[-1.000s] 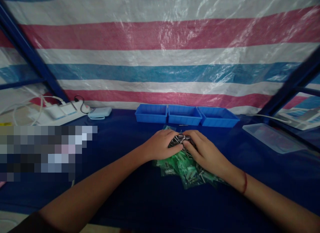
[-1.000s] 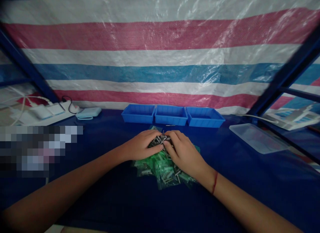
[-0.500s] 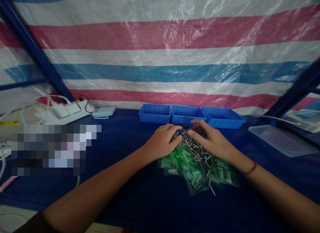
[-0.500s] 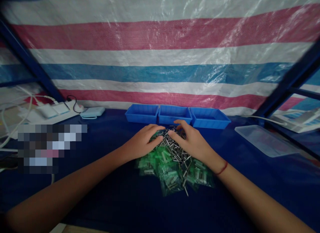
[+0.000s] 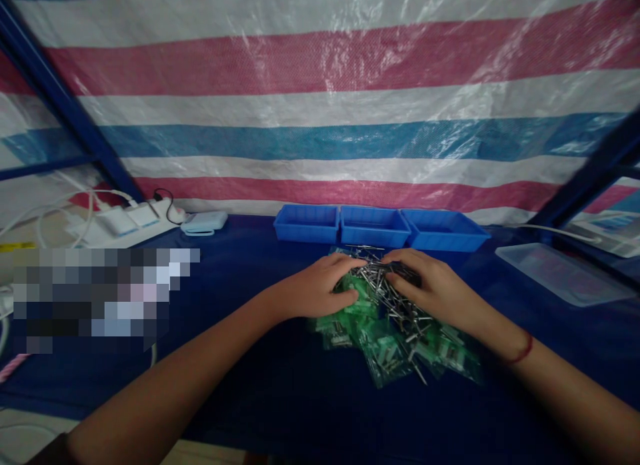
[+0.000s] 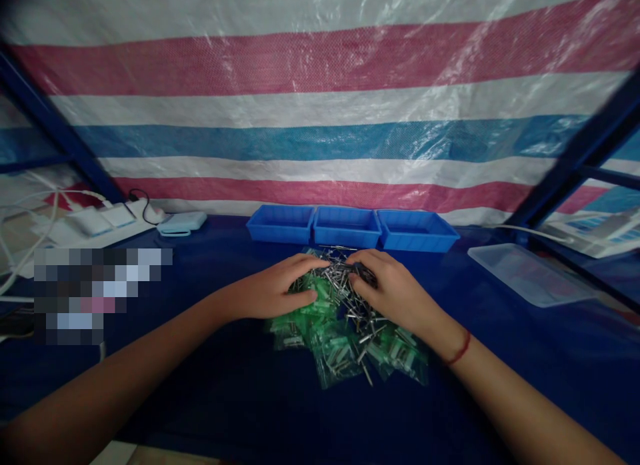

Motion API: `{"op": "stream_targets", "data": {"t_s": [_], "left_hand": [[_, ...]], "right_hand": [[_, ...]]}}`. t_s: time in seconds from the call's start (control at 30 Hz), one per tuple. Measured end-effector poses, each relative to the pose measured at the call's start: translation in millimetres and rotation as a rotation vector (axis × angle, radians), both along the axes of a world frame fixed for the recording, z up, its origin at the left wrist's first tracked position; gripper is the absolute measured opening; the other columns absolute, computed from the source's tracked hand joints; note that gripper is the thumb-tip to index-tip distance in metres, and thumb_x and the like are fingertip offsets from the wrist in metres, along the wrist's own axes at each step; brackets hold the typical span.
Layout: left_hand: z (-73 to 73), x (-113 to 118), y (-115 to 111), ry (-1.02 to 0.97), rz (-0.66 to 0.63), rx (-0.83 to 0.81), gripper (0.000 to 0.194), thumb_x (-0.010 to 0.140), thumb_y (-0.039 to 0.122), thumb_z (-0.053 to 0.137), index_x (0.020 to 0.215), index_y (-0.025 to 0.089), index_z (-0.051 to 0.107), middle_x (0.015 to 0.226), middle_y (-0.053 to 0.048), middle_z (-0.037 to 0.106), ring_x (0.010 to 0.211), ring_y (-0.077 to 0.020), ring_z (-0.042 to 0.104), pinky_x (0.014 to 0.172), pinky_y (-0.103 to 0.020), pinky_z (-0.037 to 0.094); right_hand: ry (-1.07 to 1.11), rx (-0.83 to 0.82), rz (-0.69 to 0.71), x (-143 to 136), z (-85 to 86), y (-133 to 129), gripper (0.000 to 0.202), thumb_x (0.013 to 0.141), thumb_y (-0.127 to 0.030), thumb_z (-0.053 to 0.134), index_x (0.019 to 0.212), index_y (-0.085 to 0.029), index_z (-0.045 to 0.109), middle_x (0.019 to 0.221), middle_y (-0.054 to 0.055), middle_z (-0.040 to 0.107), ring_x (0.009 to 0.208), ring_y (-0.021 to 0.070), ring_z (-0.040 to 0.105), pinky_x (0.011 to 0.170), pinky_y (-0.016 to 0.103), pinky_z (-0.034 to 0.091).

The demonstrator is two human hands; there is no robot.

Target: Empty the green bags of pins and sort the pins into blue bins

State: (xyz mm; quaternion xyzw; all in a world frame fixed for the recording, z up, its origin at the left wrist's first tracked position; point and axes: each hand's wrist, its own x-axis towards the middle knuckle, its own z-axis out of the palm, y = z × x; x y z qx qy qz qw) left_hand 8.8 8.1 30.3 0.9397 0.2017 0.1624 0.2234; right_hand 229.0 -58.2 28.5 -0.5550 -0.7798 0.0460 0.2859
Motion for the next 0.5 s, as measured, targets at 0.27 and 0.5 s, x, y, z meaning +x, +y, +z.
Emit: {"op": "stream_targets", "data": {"t_s": [0.27, 0.5], "left_hand": [[10.8, -9.0, 11.6, 0.06, 0.07, 0.027, 0.04, 0.091, 0.036, 0.042, 0.124, 0.014, 0.051, 0.12, -0.013, 0.052, 0.116, -0.0214, 0.048, 0.103, -0.038, 0.034], [17.7, -32.2, 7.9, 0.193, 0.024, -0.15, 0.072, 0.078, 0.054, 0.055, 0.138, 0.019, 0.033, 0.133, -0.013, 0.041, 0.122, -0.0258, 0.044, 0.103, -0.04, 0.034]], "right_hand": [[-0.167, 0.078, 0.255, -39.2, 2.4, -31.4, 0.041, 0.068, -0.046, 0.065, 0.097, -0.017, 0.06, 0.092, 0.008, 0.06, 0.09, 0.0264, 0.054, 0.081, 0.045, 0.046], [-0.167, 0.024, 0.138, -57.2, -14.1, -35.5, 0.052, 0.076, -0.025, 0.058, 0.126, -0.016, 0.047, 0.131, 0.013, 0.044, 0.114, 0.0247, 0.049, 0.095, 0.038, 0.044]]}}
